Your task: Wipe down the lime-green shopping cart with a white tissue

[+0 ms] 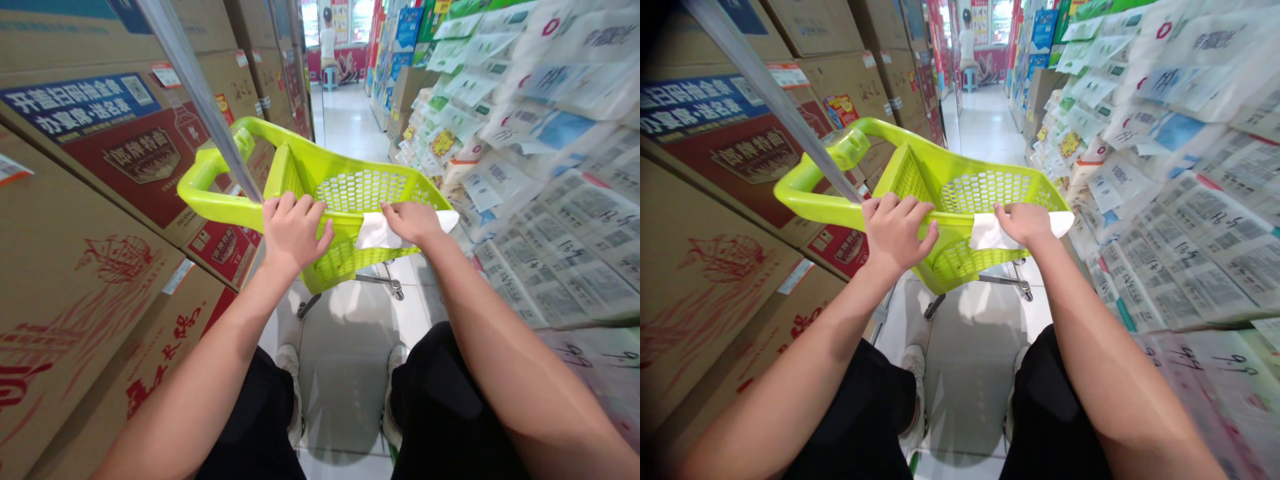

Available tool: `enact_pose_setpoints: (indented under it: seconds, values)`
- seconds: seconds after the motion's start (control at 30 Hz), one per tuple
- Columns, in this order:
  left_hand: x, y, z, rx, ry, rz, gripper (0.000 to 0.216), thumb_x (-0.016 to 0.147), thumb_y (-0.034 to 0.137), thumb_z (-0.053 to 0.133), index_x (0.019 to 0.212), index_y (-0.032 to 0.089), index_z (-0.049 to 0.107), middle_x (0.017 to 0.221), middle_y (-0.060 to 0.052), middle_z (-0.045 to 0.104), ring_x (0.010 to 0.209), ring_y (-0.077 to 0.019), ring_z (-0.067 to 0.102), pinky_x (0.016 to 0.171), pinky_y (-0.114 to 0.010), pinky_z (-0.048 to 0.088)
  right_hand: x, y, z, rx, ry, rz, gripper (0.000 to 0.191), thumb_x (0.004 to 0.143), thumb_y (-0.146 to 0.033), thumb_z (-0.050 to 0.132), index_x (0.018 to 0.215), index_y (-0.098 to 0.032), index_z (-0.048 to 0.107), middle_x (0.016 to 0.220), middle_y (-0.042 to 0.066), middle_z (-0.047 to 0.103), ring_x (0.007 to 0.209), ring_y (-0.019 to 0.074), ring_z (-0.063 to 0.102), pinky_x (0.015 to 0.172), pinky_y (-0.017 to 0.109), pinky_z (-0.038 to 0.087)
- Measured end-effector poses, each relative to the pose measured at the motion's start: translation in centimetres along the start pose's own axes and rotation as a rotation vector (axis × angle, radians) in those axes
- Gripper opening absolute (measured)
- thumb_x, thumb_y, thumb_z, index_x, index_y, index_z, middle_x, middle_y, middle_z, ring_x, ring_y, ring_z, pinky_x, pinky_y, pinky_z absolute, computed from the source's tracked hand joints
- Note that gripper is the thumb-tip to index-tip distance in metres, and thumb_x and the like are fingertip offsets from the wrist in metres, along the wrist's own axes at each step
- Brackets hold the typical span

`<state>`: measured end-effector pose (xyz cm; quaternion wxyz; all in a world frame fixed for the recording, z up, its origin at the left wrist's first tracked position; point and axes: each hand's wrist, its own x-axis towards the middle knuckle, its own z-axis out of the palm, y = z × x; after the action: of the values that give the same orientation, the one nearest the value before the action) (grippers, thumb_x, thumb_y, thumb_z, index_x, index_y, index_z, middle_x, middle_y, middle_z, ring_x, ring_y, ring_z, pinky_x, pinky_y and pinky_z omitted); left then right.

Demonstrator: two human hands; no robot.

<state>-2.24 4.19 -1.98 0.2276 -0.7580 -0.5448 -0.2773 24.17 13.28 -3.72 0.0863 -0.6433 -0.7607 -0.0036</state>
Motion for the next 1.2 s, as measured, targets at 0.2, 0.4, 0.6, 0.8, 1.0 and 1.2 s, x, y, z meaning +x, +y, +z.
enact_pose_setpoints:
  seconds: [0.2, 0.4, 0.6, 0.8, 1.0, 1.2]
  values:
    - [0.2, 0.0, 0.6, -0.038, 0.089, 0.060, 0.029, 0.091, 0.050, 0.058, 0.105, 0.027, 0.071, 0.094, -0.008, 0.073, 0.099, -0.0348, 0.056, 0.095, -0.055, 0.033, -2.4, -7.0, -0.3, 0.077, 0.151, -0.283, 0.062, 0.111, -0.056, 0.026, 0.115, -0.020, 0.076, 0.115, 0.012, 0.080, 0.108, 0.0297, 0.073, 0.088, 0.036, 0.043]
    - [0.5, -1.4, 1.3, -0.109, 0.120, 0.075, 0.034, 0.090, 0.047, 0.058, 0.112, 0.025, 0.073, 0.097, -0.009, 0.079, 0.097, -0.0343, 0.062, 0.096, -0.055, 0.033, -2.2, -6.1, -0.8, 0.105, 0.035, -0.145, 0.082, 0.109, -0.068, 0.013, 0.109, -0.021, 0.080, 0.110, 0.015, 0.081, 0.106, 0.0308, 0.074, 0.086, 0.035, 0.047]
    - [1.4, -1.7, 1.8, -0.136, 0.116, 0.085, 0.031, 0.093, 0.043, 0.058, 0.113, 0.025, 0.073, 0.098, -0.009, 0.080, 0.096, -0.0337, 0.064, 0.094, -0.054, 0.036, -1.3, 3.9, -1.1, 0.008, -0.081, 0.236, 0.085, 0.107, -0.071, 0.015, 0.113, -0.019, 0.082, 0.120, 0.021, 0.079, 0.118, 0.0367, 0.073, 0.090, 0.040, 0.052]
    - [1.6, 0.2, 1.8, -0.182, 0.115, 0.119, 0.030, 0.093, 0.041, 0.059, 0.118, 0.028, 0.071, 0.102, -0.009, 0.080, 0.099, -0.0347, 0.064, 0.096, -0.055, 0.036, -3.9, 4.8, -1.8, -0.013, -0.027, 0.213, 0.083, 0.108, -0.069, 0.012, 0.111, -0.022, 0.082, 0.113, 0.016, 0.081, 0.112, 0.0328, 0.075, 0.083, 0.036, 0.050]
    - [1.3, 3.6, 0.9, -0.195, 0.067, 0.169, 0.034, 0.095, 0.039, 0.059, 0.123, 0.026, 0.071, 0.103, -0.012, 0.077, 0.102, -0.0369, 0.062, 0.095, -0.056, 0.035, -6.4, -2.6, -1.3, 0.065, 0.230, -0.105, 0.072, 0.112, -0.063, 0.015, 0.111, -0.028, 0.078, 0.108, 0.006, 0.082, 0.103, 0.0245, 0.074, 0.084, 0.033, 0.043]
    - [1.5, 4.8, 0.4, -0.046, 0.062, 0.296, 0.025, 0.099, 0.035, 0.055, 0.116, 0.027, 0.071, 0.100, -0.010, 0.075, 0.099, -0.0352, 0.062, 0.092, -0.054, 0.037, -6.5, -2.2, -1.6, 0.076, 0.219, -0.077, 0.074, 0.111, -0.065, 0.016, 0.108, -0.027, 0.079, 0.107, 0.007, 0.082, 0.099, 0.0248, 0.073, 0.081, 0.032, 0.042]
